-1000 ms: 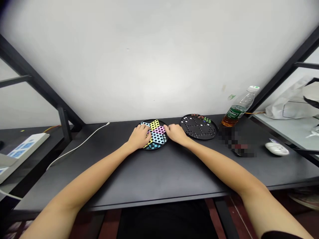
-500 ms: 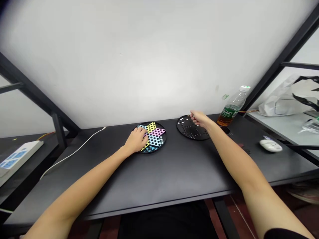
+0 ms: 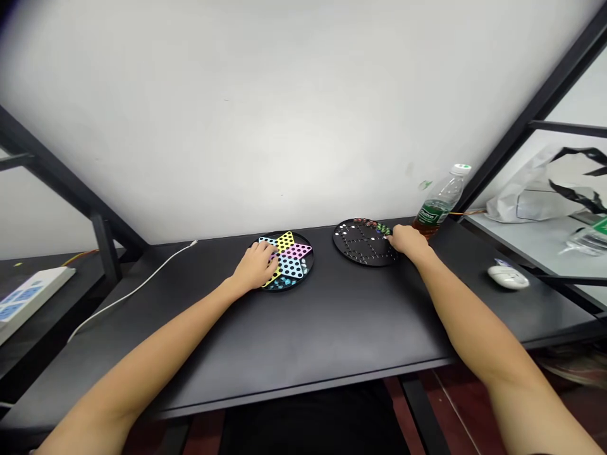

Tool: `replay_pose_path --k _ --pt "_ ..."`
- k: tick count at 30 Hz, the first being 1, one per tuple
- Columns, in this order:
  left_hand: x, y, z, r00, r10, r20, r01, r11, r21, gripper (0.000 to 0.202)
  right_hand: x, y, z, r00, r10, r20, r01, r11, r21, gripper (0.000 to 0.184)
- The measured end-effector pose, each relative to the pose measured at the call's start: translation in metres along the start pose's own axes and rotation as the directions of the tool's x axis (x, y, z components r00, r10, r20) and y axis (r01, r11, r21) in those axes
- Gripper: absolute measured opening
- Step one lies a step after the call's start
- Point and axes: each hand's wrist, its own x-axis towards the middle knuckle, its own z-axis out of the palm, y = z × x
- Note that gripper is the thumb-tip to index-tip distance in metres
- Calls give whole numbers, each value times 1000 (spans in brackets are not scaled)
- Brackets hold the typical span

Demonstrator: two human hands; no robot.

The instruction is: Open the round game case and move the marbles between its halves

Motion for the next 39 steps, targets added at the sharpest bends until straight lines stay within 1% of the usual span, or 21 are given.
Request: replay_pose_path --k 3,8,12,18,24,27,31,35,39 --pt "0 -1 1 1000 7 -5 -8 1000 -4 26 4 7 4 1000 -14 -5 14 1000 -2 39" --pt "0 -1 3 1000 10 -20 -10 1000 11 25 7 15 8 995 -88 -46 89 996 11 36" --pt "1 -1 4 1000 10 -22 -10 1000 -1 26 5 12 5 992 -111 -57 111 994 3 29" --pt "1 -2 4 1000 8 -14 -7 1000 4 28 2 6 0 993 -112 -47 113 994 10 24" --pt "1 -1 2 1000 2 -2 -2 1000 -9 29 -3 4 -3 997 -70 -45 71 997 34 24" --pt "1 -1 1 1000 4 -3 -4 1000 -14 30 -8 4 -6 998 -18 -53 21 998 55 27" --pt "1 -1 2 1000 2 -5 -2 1000 -18 30 -14 1 -10 998 37 -55 -32 996 87 37" --pt "1 -1 2 1000 1 -6 -2 1000 -12 30 -15 -2 -9 994 78 -82 -68 990 126 50" --pt "1 -2 3 1000 6 -4 -6 1000 -2 30 -12 1 -6 990 112 -85 -98 983 154 45"
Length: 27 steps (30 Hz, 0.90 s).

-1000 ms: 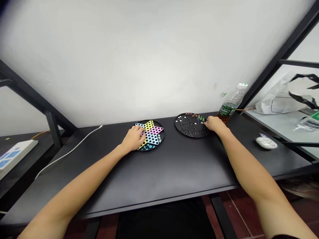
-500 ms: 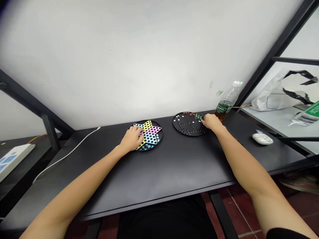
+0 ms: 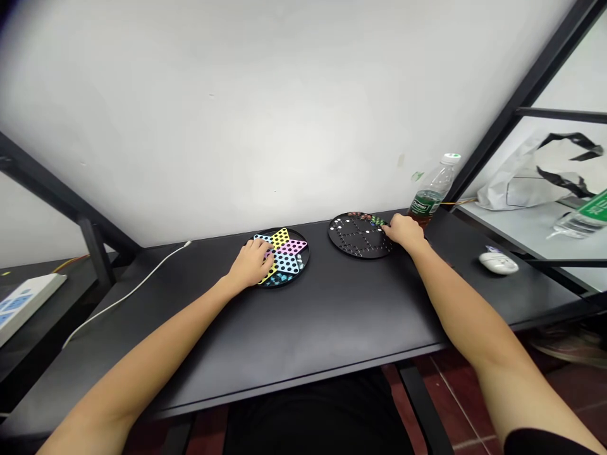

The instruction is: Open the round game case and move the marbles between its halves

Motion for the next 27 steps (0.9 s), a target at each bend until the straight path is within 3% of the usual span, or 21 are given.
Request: replay_pose_path --k 5,12,20,27 --pt "0 0 0 1000 -3 -2 3 1000 -3 29 8 12 -4 997 -72 22 71 996 57 37" --pt "0 3 -3 1000 -8 6 8 1000 -4 30 17 30 -12 941 -167 295 130 981 142 29" --pt "0 1 -2 1000 -9 11 9 1000 -21 30 23 33 -3 964 -210 160 206 978 42 18" --pt "0 1 -2 1000 -5 8 6 1000 -22 30 22 35 3 976 -206 75 205 979 19 29"
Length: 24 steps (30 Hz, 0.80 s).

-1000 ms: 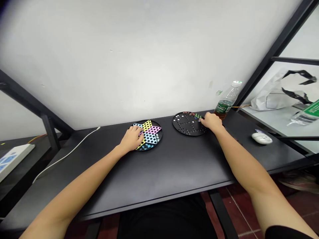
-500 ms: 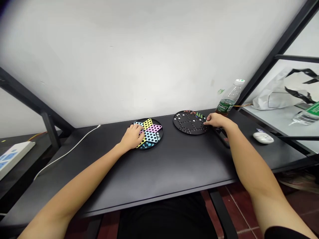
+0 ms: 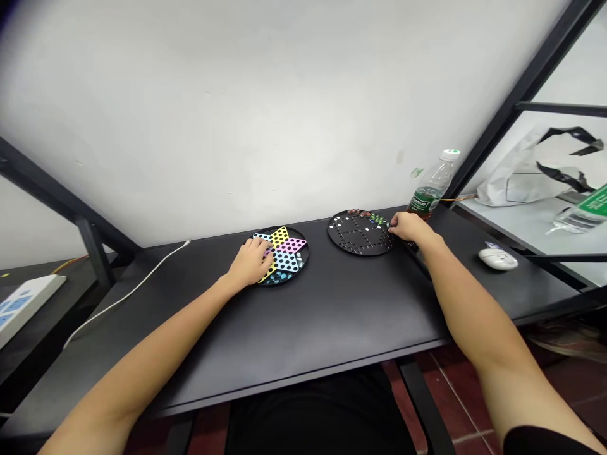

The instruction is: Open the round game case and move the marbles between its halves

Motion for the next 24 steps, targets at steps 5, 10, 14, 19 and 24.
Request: replay_pose_path --k 5,10,14,19,24 --pt "0 0 1 1000 -7 -1 7 1000 8 30 -9 -13 -11 999 -8 -45 8 1000 -13 32" --pt "1 -2 1 1000 7 -8 -7 1000 -3 28 -56 -83 -19 959 -240 -147 260 957 131 27" --pt "1 -5 -3 999 34 -4 -34 999 -10 27 -110 -163 -9 788 -614 -48 585 721 371 28" --pt "-1 -7 -4 999 53 -1 -53 999 1 29 -133 -229 7 812 -583 -5 560 778 285 31" --pt "-2 -7 0 999 47 -10 -47 999 7 29 -127 -249 13 873 -487 22 459 837 299 30"
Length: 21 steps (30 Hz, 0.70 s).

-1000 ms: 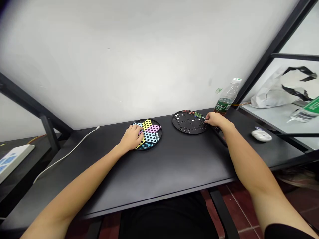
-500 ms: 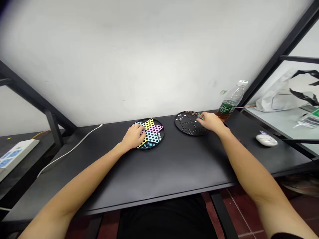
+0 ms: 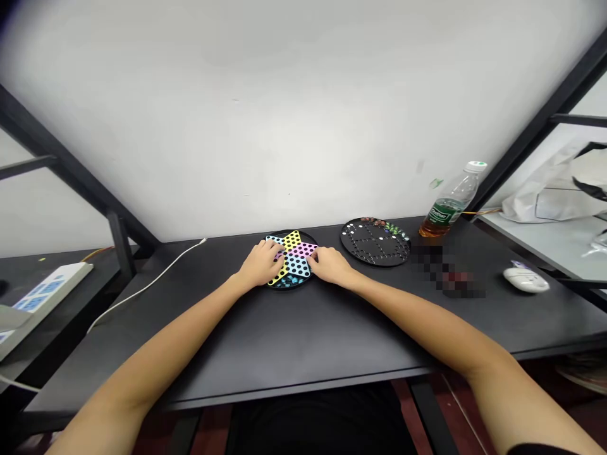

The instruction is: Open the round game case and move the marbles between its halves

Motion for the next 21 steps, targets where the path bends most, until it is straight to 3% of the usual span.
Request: replay_pose_path --k 5,9,11,14,21 --pt "1 0 1 1000 0 -12 0 1000 -12 28 -1 -4 -1 999 48 18 -48 997 54 22" --pt "1 1 0 1000 5 -7 -5 1000 -1 29 -4 -8 -4 982 122 143 -138 985 108 26" --pt "1 0 0 1000 3 -12 -3 1000 0 28 -5 -10 -4 980 138 144 -155 981 116 27" --pt "1 0 1 1000 8 -23 -8 1000 -6 28 -6 -14 -1 989 142 49 -144 989 38 26" --pt "0 0 1 1000 13 -25 -13 1000 15 29 -8 -26 1 981 178 76 -166 976 -142 41"
